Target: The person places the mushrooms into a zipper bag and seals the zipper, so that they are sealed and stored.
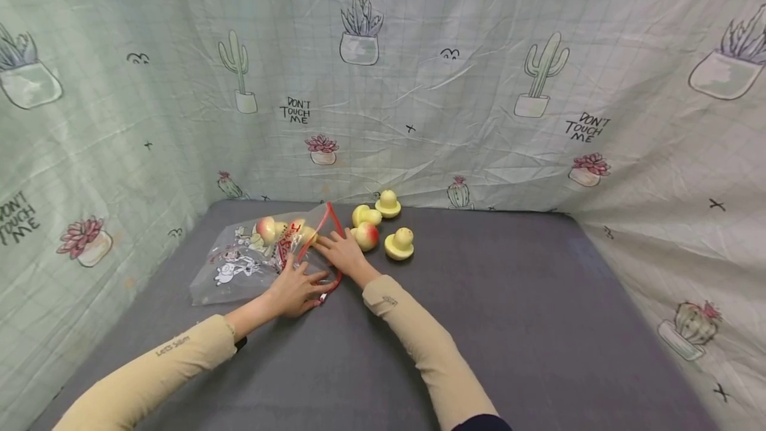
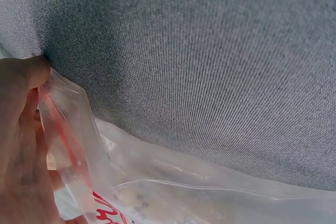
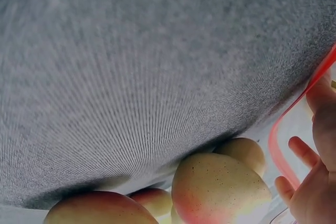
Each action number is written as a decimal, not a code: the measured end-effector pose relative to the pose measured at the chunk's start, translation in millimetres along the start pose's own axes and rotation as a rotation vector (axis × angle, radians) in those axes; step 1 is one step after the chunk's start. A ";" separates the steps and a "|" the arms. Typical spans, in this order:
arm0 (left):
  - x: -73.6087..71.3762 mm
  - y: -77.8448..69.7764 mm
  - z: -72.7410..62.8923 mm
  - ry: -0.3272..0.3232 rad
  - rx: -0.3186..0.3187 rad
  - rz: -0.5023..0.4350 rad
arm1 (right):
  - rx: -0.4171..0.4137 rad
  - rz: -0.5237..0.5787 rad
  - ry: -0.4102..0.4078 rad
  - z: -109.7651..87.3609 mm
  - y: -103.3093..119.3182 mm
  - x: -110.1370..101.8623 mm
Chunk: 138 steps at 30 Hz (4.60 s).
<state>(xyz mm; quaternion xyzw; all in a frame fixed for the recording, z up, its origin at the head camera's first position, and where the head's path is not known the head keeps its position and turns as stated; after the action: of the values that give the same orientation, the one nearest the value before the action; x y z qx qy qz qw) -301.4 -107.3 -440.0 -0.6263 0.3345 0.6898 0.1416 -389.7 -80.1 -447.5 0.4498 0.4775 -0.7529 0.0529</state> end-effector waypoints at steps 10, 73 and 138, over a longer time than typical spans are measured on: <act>-2.9 1.5 -0.6 0.005 0.006 -0.025 | -0.027 0.000 0.073 4.4 -1.3 3.1; -2.6 -0.9 -1.3 0.000 -0.015 -0.098 | 0.141 0.243 -0.556 -126.3 -82.4 -37.5; -0.8 -0.6 -2.6 0.019 -0.045 -0.168 | 0.354 0.254 -0.240 -142.3 -106.4 15.9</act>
<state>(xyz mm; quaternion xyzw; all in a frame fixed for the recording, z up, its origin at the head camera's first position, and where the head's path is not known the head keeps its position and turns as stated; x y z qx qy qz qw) -298.9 -108.4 -439.4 -0.6616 0.2664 0.6769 0.1819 -364.0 91.8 -407.4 0.4159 0.2679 -0.8602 0.1239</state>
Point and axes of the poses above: each hand's wrist, its own z-axis towards the middle knuckle, its own x-axis out of the palm, y = z × x, the point moved 8 cm from there along z, towards the middle knuckle, and after that the axes turned 14 degrees about -z, right-handed, at the moved point
